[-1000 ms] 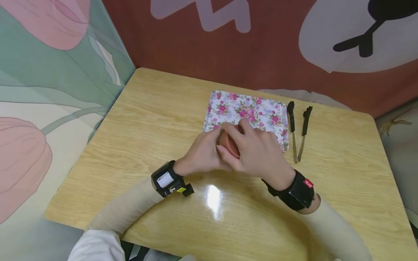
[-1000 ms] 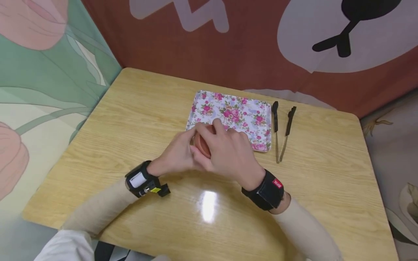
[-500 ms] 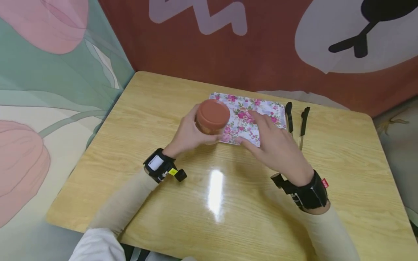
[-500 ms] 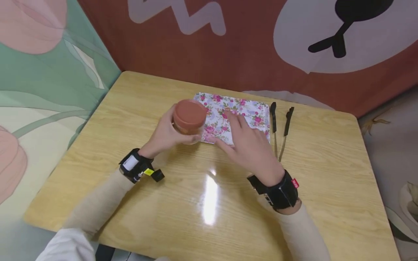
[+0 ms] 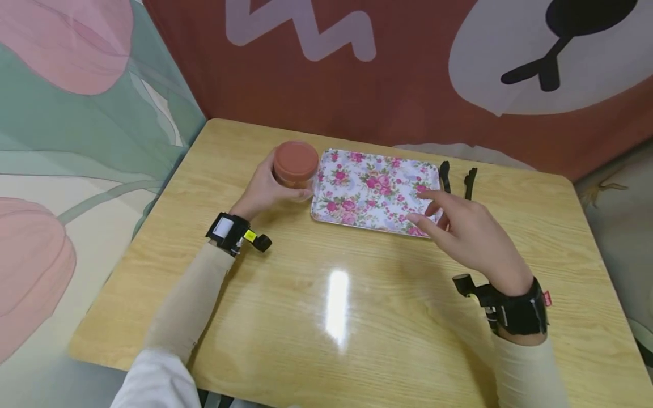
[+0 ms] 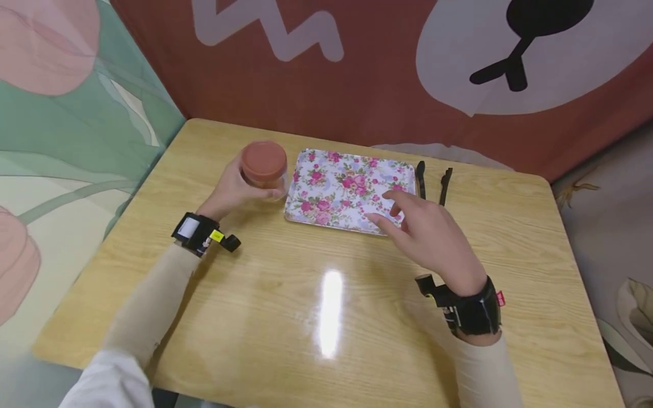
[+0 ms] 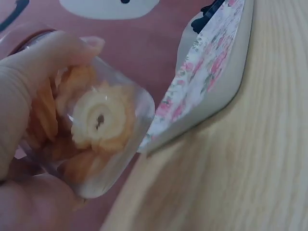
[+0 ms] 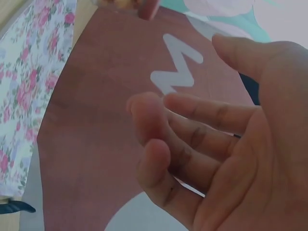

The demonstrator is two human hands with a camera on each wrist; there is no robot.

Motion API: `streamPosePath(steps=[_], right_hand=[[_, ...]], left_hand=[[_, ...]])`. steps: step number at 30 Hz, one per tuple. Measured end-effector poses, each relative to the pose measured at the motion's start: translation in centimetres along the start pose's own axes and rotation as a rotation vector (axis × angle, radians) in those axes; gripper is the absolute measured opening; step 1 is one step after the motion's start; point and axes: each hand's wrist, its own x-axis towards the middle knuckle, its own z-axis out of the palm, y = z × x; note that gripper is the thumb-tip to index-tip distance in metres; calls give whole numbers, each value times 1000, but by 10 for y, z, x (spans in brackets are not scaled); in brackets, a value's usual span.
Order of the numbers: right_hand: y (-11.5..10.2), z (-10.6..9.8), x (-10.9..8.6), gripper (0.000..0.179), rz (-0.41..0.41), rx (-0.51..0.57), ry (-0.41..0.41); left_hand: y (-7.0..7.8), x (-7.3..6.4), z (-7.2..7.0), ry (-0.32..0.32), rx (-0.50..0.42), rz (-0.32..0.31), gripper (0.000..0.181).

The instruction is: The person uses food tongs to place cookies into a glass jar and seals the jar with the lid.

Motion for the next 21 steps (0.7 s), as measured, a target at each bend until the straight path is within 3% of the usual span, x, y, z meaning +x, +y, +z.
streamPosePath(steps=[10,21], right_hand=[[11,3,1,40,-32,45,-39],[20,7,5,35,-39,43,-53]], left_hand=[[-36,15,-2,23,-15,-38,90],[-35,26,-8,-71,-43,-80,91]])
